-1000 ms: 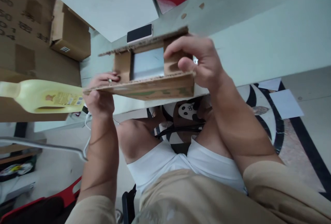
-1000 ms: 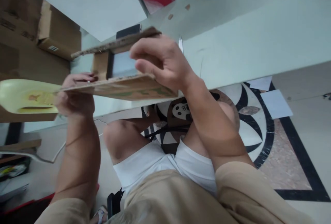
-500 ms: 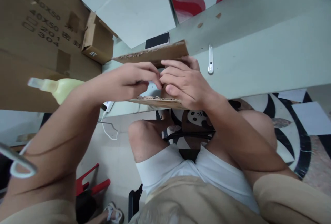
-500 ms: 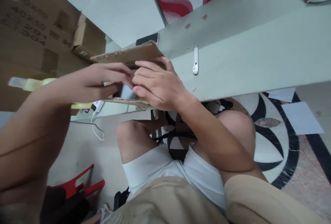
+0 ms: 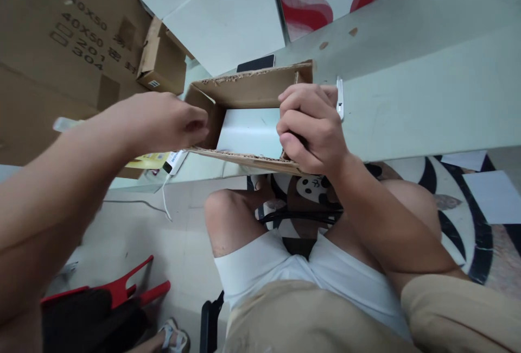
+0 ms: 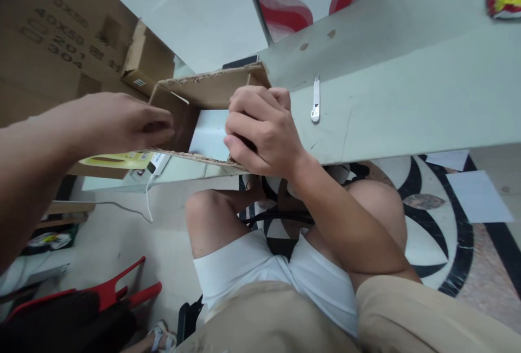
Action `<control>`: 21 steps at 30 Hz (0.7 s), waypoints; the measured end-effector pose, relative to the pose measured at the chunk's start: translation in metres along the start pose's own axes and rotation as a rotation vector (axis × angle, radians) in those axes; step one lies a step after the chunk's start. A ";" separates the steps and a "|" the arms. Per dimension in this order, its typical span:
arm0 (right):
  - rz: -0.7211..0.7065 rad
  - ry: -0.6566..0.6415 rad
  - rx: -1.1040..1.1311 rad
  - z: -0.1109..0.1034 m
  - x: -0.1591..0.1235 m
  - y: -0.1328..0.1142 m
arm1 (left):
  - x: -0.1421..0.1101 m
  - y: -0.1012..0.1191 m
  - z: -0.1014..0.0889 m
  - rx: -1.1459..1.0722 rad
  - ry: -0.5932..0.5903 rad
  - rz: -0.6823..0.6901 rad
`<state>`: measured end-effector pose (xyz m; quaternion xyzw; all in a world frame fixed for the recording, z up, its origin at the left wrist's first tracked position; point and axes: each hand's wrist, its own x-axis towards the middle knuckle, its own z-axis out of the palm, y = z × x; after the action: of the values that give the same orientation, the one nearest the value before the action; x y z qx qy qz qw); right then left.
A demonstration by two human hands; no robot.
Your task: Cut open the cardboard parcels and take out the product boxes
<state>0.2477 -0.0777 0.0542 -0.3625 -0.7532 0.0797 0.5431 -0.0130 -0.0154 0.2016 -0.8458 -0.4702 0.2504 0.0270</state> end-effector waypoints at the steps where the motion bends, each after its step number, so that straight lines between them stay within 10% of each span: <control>1: 0.004 0.008 -0.008 0.000 0.000 0.000 | 0.000 -0.007 0.003 0.027 -0.014 -0.058; 9: -0.139 0.347 0.154 0.001 0.002 -0.004 | 0.029 0.037 0.013 -0.181 0.024 0.303; 21: 0.057 0.072 -0.042 0.003 -0.004 0.002 | 0.047 0.034 0.030 -0.380 0.097 0.326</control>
<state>0.2465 -0.0778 0.0486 -0.3977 -0.7241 0.0662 0.5595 0.0202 -0.0020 0.1469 -0.9113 -0.3646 0.1176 -0.1506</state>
